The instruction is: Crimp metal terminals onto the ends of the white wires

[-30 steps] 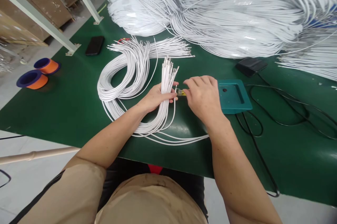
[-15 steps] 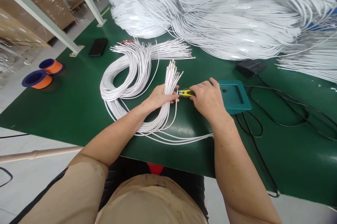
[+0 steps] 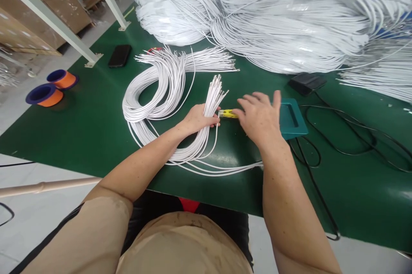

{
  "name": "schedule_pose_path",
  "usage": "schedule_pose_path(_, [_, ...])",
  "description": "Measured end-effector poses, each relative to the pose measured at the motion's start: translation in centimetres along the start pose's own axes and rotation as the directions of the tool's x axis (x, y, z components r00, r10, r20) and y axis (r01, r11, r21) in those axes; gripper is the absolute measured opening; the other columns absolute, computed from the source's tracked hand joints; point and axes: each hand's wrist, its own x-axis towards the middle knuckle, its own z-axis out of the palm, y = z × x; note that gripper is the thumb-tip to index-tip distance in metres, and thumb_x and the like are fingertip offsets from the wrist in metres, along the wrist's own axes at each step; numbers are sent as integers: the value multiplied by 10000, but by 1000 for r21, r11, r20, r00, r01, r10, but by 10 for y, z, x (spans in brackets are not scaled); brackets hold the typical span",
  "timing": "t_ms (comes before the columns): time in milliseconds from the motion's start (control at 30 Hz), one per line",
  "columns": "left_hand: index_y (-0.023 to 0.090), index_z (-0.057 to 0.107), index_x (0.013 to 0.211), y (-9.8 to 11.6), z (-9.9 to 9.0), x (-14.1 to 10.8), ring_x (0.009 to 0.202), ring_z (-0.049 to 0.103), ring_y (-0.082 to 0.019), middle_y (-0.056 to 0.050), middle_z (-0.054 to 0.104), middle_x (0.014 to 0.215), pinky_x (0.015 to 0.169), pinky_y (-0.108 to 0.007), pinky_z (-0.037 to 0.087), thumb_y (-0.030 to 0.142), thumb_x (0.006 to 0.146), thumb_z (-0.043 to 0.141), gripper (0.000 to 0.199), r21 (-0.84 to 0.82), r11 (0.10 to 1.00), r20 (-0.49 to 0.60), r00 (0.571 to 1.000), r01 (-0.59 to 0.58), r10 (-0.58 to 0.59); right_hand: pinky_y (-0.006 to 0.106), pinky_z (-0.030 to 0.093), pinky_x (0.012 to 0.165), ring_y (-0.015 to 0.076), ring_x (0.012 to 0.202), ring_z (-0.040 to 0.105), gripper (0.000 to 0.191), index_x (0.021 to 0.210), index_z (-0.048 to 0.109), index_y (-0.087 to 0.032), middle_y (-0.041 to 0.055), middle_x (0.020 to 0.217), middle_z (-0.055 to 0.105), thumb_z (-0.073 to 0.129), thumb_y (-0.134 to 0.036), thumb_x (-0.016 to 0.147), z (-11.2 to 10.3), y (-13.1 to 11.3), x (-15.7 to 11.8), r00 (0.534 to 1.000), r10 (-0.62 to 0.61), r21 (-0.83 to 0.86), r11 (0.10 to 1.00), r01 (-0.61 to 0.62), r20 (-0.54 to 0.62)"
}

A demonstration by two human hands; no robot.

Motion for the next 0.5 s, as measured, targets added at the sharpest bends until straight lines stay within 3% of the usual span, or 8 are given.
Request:
schedule_pose_path(67, [123, 666, 1142, 0, -2, 0, 671, 693, -161, -62, 734, 816, 732, -325, 563, 221, 703, 753, 458, -2, 1000, 15, 1000, -1, 1, 707, 130, 1104, 383, 1326, 415, 384, 1240, 643, -98, 213, 1368, 574, 449, -298, 976, 2, 5, -3, 986, 153, -34, 987, -156, -64])
schedule_pose_path(133, [119, 669, 1135, 1, -5, -1, 669, 689, -160, -66, 735, 804, 742, -326, 558, 221, 700, 757, 456, 0, 1000, 24, 1000, 3, -3, 720, 165, 1077, 404, 1353, 386, 413, 1288, 600, -87, 244, 1413, 522, 417, -302, 987, 6, 9, -5, 971, 227, -49, 972, -231, -82])
schedule_pose_path(333, [145, 643, 1121, 3, -12, -5, 747, 699, -157, -56, 711, 889, 714, -280, 538, 195, 686, 770, 456, -155, 988, 3, 1000, 7, -7, 638, 281, 1030, 383, 1239, 479, 333, 1189, 644, -115, 219, 1302, 612, 492, -280, 942, 2, 8, -2, 968, 176, 39, 984, -172, -179])
schedule_pose_path(433, [148, 633, 1099, 4, -12, -7, 740, 675, -126, -64, 696, 1009, 674, -247, 517, 193, 654, 798, 476, -269, 963, -8, 1000, -29, 28, 428, 428, 887, 288, 1005, 579, 251, 993, 708, -157, 140, 1034, 723, 501, -290, 945, -10, -10, -1, 990, 1, 255, 966, 35, -141])
schedule_pose_path(500, [142, 625, 1102, 4, -11, -7, 735, 646, -103, -47, 688, 979, 676, -233, 502, 189, 632, 818, 510, -345, 936, -24, 998, -69, 65, 340, 448, 784, 227, 883, 593, 269, 880, 717, -189, 85, 903, 734, 485, -298, 961, -16, -28, -4, 966, -257, 407, 879, 247, -31])
